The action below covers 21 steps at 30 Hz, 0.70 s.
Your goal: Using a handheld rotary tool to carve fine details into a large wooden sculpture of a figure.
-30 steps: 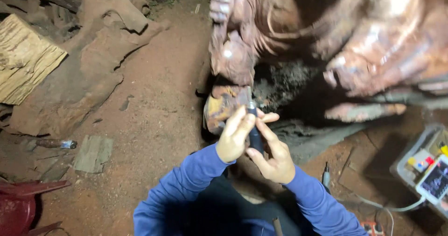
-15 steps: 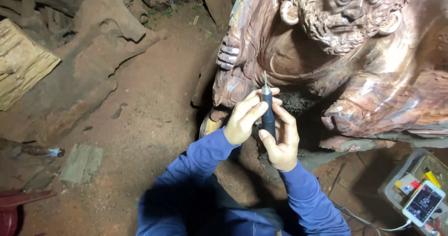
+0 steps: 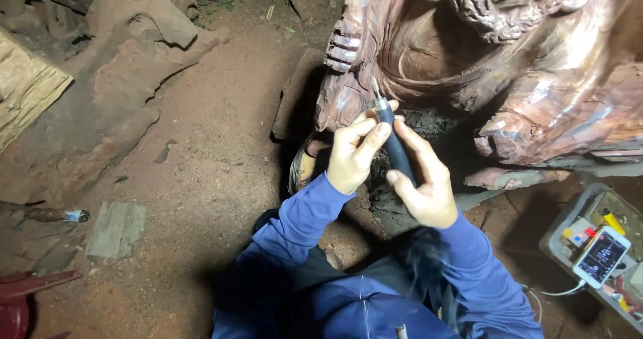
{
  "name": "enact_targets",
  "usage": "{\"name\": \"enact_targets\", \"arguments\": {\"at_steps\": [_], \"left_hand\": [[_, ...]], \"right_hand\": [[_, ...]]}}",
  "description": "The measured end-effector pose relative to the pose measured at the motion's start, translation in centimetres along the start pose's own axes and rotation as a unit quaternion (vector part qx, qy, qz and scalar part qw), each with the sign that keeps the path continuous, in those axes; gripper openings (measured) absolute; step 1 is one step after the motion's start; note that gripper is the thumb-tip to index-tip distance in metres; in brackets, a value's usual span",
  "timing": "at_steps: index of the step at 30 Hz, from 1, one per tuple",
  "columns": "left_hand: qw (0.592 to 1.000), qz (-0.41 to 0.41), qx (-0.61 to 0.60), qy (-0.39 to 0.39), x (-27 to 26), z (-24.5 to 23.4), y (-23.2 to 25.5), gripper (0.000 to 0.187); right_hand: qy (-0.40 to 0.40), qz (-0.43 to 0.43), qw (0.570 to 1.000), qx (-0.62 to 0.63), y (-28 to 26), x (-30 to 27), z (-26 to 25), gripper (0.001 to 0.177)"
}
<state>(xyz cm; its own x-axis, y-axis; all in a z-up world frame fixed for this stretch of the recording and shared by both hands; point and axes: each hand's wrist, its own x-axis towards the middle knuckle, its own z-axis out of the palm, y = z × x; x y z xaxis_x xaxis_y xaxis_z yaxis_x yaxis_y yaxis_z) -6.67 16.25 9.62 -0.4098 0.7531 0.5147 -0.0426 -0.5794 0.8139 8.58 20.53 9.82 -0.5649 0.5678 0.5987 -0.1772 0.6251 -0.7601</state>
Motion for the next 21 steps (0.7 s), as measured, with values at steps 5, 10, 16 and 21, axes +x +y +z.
{"name": "enact_targets", "arguments": {"at_steps": [5,10,16,21], "left_hand": [[0.996,-0.035,-0.075,0.02,-0.7,-0.3,1.3,0.02],[0.993,-0.043,-0.101,0.04,-0.5,-0.6,1.8,0.021],[0.991,-0.056,-0.113,0.044,-0.3,-0.7,2.6,0.021],[0.994,-0.073,-0.072,0.03,0.4,-0.2,4.7,0.022]], "right_hand": [[-0.029,0.098,0.969,0.224,-3.9,-0.3,2.3,0.074],[0.008,0.066,0.985,0.158,-2.8,-0.1,3.7,0.067],[0.027,0.07,0.987,0.144,-2.2,-0.6,4.1,0.067],[0.054,0.061,0.989,0.125,-2.1,-0.3,4.9,0.066]]}}
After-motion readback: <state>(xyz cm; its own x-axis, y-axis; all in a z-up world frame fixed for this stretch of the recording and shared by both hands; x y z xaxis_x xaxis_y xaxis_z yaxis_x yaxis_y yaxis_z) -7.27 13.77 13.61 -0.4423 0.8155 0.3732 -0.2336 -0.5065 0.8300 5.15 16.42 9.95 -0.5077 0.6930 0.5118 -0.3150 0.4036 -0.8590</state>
